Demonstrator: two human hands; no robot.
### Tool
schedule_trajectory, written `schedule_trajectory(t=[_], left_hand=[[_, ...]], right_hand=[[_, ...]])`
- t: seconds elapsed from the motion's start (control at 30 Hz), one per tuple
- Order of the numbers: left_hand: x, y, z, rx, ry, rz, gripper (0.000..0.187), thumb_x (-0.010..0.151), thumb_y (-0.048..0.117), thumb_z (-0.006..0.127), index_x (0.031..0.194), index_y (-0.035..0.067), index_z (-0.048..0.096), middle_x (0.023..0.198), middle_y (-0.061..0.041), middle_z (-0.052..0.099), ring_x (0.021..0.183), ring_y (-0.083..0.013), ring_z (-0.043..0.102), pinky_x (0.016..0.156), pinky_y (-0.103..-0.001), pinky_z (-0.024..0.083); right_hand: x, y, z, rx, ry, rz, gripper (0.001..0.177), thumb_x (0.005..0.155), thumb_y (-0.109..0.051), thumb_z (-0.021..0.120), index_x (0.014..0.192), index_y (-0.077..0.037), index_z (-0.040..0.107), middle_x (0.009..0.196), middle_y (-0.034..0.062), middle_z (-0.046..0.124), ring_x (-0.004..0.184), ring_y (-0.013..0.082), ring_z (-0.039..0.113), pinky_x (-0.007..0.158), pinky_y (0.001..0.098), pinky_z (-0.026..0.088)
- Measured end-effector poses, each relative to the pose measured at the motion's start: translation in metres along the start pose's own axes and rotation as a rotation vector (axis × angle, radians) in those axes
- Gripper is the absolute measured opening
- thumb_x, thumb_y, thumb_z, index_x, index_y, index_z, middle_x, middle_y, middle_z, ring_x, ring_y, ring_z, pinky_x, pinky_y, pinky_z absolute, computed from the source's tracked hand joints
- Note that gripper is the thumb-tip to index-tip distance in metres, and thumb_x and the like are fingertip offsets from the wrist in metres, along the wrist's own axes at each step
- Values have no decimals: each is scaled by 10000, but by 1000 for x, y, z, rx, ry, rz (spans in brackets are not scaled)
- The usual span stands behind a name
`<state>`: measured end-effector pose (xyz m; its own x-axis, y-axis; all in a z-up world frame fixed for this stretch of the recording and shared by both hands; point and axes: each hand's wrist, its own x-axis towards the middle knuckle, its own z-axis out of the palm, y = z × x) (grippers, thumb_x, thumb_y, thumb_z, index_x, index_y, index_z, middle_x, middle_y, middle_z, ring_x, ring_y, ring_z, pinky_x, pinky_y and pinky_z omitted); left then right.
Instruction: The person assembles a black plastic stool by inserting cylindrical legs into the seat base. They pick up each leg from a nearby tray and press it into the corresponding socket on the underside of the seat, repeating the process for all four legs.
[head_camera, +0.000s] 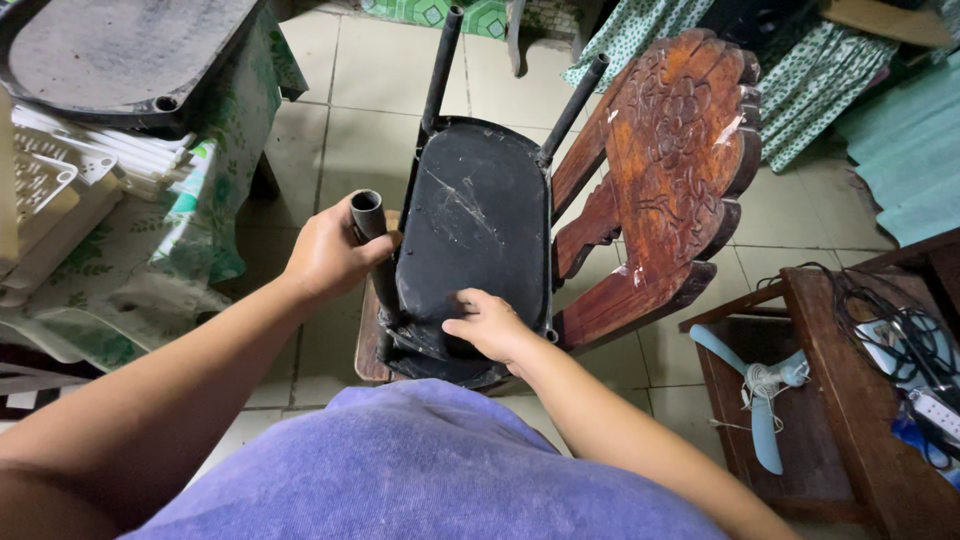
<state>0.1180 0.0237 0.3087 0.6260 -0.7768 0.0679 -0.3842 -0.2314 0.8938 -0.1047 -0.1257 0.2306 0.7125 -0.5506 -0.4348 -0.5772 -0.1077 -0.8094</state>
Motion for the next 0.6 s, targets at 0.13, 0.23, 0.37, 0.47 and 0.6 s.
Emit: schedule_trajectory(t=[0.13, 0.23, 0.37, 0.47, 0.6], left_hand=[[-4, 13, -4, -66, 4, 0, 293, 783, 212, 797, 972, 58, 634, 783, -64, 712, 696, -135, 644, 686, -318, 539], [-5, 20, -6, -14, -35, 35, 307, 789, 221, 808, 983, 55, 637, 780, -88, 707, 690, -156, 626, 689, -323, 538], [-10, 24, -5, 24, -118, 110, 278, 793, 221, 809, 979, 80, 658, 786, -77, 719, 682, -150, 640, 702, -322, 539], [-9, 20, 2, -54, -123, 154, 253, 807, 216, 794, 966, 74, 657, 784, -68, 721, 697, -148, 633, 689, -309, 539], [8, -6, 20, -540, 48, -201, 296, 902, 260, 761, 894, 3, 614, 775, -103, 677, 627, -208, 624, 583, -342, 525]], right_hand=[[0, 2, -5, 24, 24, 39, 585, 829, -157, 776, 1370, -34, 590, 1382, 155, 646, 1240, 235, 665, 1032, 343, 509], [-2, -3, -6, -38, 38, 45, 558, 830, -177, 769, 1346, -30, 618, 1351, 160, 671, 1232, 235, 670, 1033, 339, 511], [-10, -16, -12, -95, 31, 55, 538, 844, -225, 763, 1324, -26, 620, 1316, 162, 692, 1216, 238, 673, 1019, 341, 511], [-15, -27, -13, -194, 45, 49, 536, 855, -276, 773, 1318, -42, 639, 1282, 163, 716, 1190, 245, 682, 1001, 352, 518], [-21, -40, -7, 33, -14, 70, 678, 857, -307, 771, 1458, -152, 499, 1324, 101, 642, 1187, 232, 641, 957, 382, 535]])
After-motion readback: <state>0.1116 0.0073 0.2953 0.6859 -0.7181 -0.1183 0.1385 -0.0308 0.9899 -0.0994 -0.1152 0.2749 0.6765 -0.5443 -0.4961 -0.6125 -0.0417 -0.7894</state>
